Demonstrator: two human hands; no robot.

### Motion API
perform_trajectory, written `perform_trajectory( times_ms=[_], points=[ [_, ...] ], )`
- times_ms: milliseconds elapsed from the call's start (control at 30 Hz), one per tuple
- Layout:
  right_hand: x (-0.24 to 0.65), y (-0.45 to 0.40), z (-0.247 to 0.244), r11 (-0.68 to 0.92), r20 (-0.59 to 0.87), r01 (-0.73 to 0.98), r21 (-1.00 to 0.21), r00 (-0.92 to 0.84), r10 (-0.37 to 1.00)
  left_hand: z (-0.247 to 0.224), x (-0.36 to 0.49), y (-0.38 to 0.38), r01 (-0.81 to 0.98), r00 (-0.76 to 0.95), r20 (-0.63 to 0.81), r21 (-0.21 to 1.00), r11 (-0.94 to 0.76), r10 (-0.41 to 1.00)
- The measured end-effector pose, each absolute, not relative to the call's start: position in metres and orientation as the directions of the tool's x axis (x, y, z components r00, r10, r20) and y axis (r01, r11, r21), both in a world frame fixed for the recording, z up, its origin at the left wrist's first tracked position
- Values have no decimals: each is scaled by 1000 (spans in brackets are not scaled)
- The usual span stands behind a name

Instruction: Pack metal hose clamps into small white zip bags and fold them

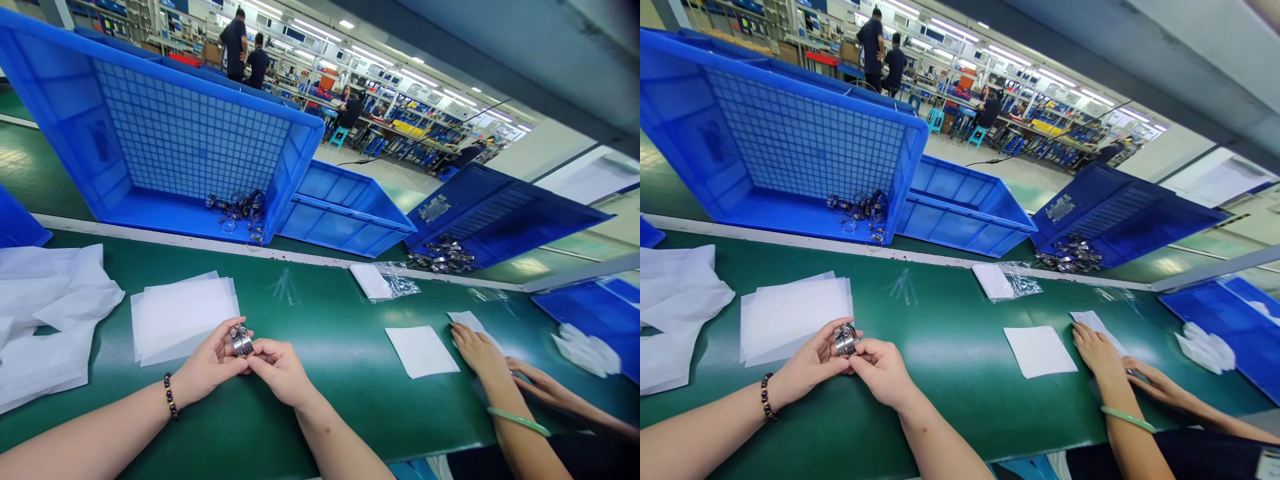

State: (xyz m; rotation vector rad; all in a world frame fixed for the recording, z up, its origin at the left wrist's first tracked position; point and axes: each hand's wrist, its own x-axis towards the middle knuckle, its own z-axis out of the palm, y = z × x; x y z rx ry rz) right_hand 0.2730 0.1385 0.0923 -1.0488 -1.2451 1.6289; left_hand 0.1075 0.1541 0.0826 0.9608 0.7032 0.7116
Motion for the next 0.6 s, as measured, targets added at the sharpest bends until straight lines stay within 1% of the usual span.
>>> perform_trajectory(
  times_ms=[67,133,233,300,400,467,533,600],
  points=[
    [276,141,92,-173,-140,-101,-980,-275,951,83,105,155,-174,530,-155,942,286,834],
    [281,145,91,-167,-148,-92,-982,-182,972,86,101,159,-95,406,-74,988,123,911],
    [289,151,88,-133,-132,-82,-988,-11,991,94,92,169,156,257,10,986,-51,966],
    [293,154,85,-109,-113,-68,-992,65,991,101,87,176,343,239,34,932,-118,970],
    [296,155,81,-52,-52,-2,-999,111,992,106,82,183,576,294,101,775,-260,950],
    [296,154,81,13,22,94,-996,103,994,104,82,185,703,379,113,610,-365,919],
    [296,152,83,85,102,208,-975,73,992,100,83,185,788,442,86,439,-432,893],
    [296,151,85,156,175,300,-941,36,984,95,85,184,832,468,51,311,-459,882]
  ],
)
